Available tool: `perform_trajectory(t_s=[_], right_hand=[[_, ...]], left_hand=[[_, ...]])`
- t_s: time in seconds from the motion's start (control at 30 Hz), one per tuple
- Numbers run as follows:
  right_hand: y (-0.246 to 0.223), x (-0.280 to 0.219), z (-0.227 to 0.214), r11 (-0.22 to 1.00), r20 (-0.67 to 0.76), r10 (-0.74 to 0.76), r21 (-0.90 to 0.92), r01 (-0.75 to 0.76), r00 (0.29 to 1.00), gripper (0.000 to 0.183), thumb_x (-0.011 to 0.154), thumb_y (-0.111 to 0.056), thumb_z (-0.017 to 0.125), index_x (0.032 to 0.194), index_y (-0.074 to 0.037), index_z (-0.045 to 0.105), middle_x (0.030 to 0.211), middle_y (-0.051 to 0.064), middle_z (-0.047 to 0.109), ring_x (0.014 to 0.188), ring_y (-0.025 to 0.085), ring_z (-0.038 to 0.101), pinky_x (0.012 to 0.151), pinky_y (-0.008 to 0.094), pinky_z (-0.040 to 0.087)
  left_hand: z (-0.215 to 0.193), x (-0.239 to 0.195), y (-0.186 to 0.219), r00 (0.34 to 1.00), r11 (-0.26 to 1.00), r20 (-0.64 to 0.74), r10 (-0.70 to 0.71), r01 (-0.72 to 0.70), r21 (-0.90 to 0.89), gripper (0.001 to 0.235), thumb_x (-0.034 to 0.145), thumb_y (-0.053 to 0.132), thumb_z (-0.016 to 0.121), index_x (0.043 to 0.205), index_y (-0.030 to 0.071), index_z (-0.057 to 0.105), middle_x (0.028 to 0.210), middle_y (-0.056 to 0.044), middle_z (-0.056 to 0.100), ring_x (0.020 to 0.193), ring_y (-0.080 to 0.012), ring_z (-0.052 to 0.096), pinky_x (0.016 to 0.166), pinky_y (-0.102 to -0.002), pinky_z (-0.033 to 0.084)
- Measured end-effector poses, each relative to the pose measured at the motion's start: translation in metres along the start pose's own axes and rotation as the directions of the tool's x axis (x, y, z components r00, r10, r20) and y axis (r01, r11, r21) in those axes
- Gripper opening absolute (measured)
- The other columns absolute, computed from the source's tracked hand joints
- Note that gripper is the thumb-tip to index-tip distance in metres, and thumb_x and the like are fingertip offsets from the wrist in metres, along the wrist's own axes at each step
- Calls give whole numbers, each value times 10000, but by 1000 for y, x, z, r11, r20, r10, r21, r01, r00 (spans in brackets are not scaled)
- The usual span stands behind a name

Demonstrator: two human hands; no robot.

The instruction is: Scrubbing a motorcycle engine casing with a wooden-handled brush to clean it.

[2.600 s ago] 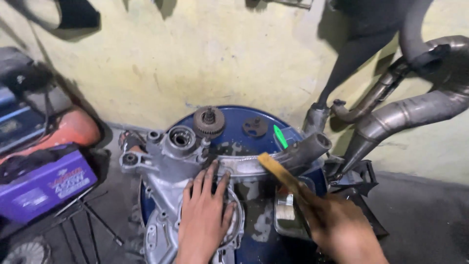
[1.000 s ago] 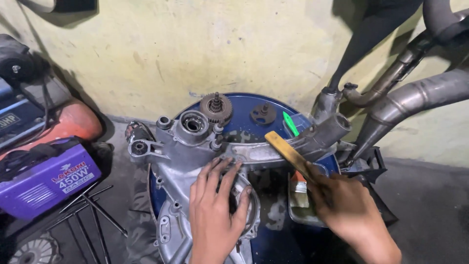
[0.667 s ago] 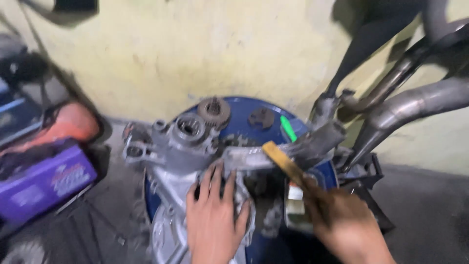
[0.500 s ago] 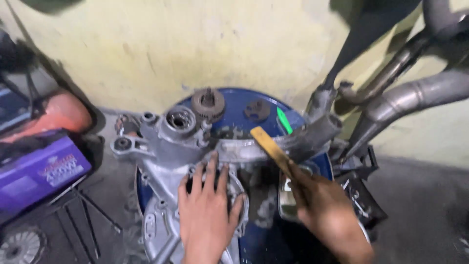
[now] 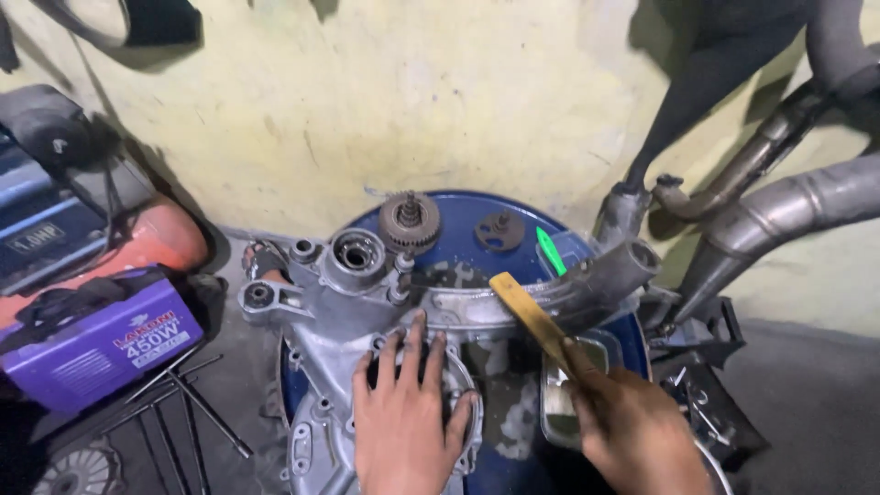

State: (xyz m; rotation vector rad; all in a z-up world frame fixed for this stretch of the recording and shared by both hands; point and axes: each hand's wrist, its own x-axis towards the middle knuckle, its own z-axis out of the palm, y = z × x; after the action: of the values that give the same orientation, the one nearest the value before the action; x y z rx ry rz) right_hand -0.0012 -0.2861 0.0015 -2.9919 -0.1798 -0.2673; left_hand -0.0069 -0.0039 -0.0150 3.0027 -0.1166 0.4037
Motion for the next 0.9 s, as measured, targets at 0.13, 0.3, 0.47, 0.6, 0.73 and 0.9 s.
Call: perform_trajectory(t_s=[0.13,0.3,0.47,0.6,0.73,0.9], right_hand=[[-1,-1,-22,997,150,62,35,-68,987,634,935,-489,730,1553,-568,613,839,17,786,725,284,786,692,486,611],[-20,20,-18,983,338,182,-46,-177,924,736,1002,-485,630,1692,-595,397,1091,1,801,853,277,835,744,439,689],[5,4,-3,999,201,38,-44,-30,979,803,969,-514,672,1688,-665,350,845,27,763,703,293,770,650,512,614],[-18,20,-28,993,360,116,-21,-117,926,719,1038,-466,587,1695,-634,348,1039,37,782,729,294,812,669,472,659],[-27,28,-50,974,519,223,-84,-210,826,622,1083,-515,520,1678,-568,347,1080,-1,809,894,223,837,814,401,696],[-16,24,-40,978,454,182,10,-209,872,703,1032,-438,622,1695,-544,415,1133,43,815,907,337,850,828,481,653]], left_hand=[[4,-5,0,1000,1000,6,3,-3,-16,796,988,732,565,1592,213,557,1806,-78,362,1476,-383,443,1123,-619,360],[2,-7,-1,1000,1000,11,17,-17,-5,789,1007,727,531,1595,201,555,1807,-94,362,1483,-381,431,1136,-625,350],[3,-1,-1,1000,999,29,0,2,-49,783,975,731,592,1572,224,580,1803,-59,371,1471,-392,449,1099,-618,378],[-1,-4,1,999,998,-45,17,-19,-53,736,1000,696,580,1538,195,624,1757,-73,453,1432,-389,501,1114,-606,382],[3,-3,1,999,1000,-48,-6,4,-30,753,988,709,571,1556,216,602,1773,-57,429,1462,-383,476,1121,-605,373],[-2,-1,2,1000,1000,-18,1,-1,-28,750,996,711,580,1553,209,603,1767,-73,435,1482,-389,473,1148,-621,367]])
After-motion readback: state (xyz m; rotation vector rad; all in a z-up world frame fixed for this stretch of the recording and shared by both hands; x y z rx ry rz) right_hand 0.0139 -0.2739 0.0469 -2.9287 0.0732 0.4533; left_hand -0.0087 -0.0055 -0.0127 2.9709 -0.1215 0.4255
